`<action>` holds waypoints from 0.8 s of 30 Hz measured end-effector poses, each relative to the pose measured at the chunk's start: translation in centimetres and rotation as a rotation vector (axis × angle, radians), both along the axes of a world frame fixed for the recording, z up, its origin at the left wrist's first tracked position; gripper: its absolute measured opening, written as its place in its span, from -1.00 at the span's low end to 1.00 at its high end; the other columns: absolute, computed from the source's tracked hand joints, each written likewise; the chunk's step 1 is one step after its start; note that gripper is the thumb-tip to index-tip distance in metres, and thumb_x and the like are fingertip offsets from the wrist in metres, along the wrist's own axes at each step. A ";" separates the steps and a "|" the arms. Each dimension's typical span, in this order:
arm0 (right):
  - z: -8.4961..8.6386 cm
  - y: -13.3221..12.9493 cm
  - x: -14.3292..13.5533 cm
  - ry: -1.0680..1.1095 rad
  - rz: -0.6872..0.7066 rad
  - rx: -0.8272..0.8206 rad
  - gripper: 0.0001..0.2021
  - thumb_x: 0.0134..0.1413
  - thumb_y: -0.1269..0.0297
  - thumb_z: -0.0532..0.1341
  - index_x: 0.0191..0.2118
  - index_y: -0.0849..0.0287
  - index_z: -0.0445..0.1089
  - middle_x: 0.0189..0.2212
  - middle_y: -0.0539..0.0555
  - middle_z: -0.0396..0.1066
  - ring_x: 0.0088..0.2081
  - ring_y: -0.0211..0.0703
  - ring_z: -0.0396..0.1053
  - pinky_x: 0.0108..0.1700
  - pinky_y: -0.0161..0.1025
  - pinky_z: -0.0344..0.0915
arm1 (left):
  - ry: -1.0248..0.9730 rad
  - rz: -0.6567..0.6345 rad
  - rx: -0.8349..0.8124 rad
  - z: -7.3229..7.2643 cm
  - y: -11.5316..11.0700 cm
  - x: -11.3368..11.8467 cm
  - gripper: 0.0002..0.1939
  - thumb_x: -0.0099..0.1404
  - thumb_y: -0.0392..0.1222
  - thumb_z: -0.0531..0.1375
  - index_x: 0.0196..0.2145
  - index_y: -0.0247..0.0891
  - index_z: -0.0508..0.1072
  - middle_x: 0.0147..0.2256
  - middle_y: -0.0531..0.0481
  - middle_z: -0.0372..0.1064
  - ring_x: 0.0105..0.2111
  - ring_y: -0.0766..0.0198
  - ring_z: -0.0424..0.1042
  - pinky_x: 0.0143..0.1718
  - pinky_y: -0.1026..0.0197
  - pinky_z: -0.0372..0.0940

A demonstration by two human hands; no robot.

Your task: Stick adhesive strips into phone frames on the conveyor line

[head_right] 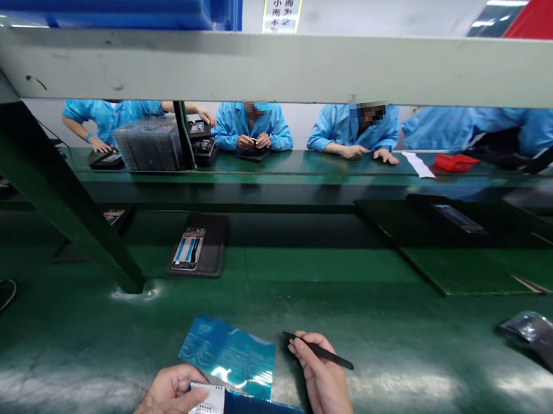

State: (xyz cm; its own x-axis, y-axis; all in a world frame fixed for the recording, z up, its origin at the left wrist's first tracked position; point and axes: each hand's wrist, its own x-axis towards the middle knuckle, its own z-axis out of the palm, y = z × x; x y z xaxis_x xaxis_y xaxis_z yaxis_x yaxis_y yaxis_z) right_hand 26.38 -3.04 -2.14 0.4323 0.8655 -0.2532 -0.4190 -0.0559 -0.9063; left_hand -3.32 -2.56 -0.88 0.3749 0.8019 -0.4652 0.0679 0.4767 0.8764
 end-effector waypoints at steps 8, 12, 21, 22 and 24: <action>-0.5 0.0 0.4 0.021 0.006 -0.057 -0.64 -0.46 0.09 0.56 -0.45 -0.03 0.47 -0.25 0.09 0.40 -0.23 -0.07 0.40 -0.18 -0.10 0.48 | 0.003 -0.011 0.008 0.6 0.0 0.1 -0.39 -0.01 0.32 0.37 -0.36 -0.35 0.42 -0.47 -0.03 0.46 -0.47 0.30 0.36 -0.42 0.28 0.20; -0.1 0.1 0.2 0.031 0.021 -0.067 -0.66 -0.47 0.08 0.57 -0.48 -0.04 0.49 -0.27 0.12 0.37 -0.24 -0.09 0.38 -0.22 -0.14 0.47 | 0.000 -0.016 0.010 0.6 0.0 0.1 -0.39 0.00 0.32 0.36 -0.36 -0.34 0.43 -0.49 -0.01 0.45 -0.49 0.32 0.34 -0.44 0.28 0.19; 0.1 -0.3 0.4 0.022 0.061 -0.064 -0.67 -0.40 0.09 0.57 -0.49 -0.03 0.46 -0.39 0.06 0.29 -0.36 -0.18 0.33 -0.32 -0.18 0.43 | 0.001 -0.032 0.006 0.5 0.1 0.1 -0.41 0.01 0.30 0.37 -0.35 -0.34 0.43 -0.47 -0.02 0.47 -0.47 0.31 0.37 -0.41 0.28 0.21; 0.2 -0.3 0.3 0.017 0.068 -0.061 -0.68 -0.39 0.09 0.56 -0.48 -0.03 0.46 -0.40 0.06 0.29 -0.37 -0.19 0.33 -0.32 -0.18 0.42 | 0.002 -0.032 0.006 0.6 0.1 0.1 -0.41 0.01 0.30 0.37 -0.35 -0.34 0.43 -0.47 -0.01 0.46 -0.47 0.31 0.37 -0.42 0.28 0.21; 0.2 -0.4 0.1 0.003 0.068 -0.055 -0.67 -0.37 0.10 0.56 -0.48 -0.01 0.44 -0.42 0.03 0.28 -0.39 -0.19 0.33 -0.34 -0.17 0.41 | 0.005 -0.031 0.003 0.7 0.1 0.1 -0.40 0.00 0.30 0.37 -0.35 -0.35 0.43 -0.47 -0.01 0.46 -0.47 0.31 0.37 -0.41 0.29 0.20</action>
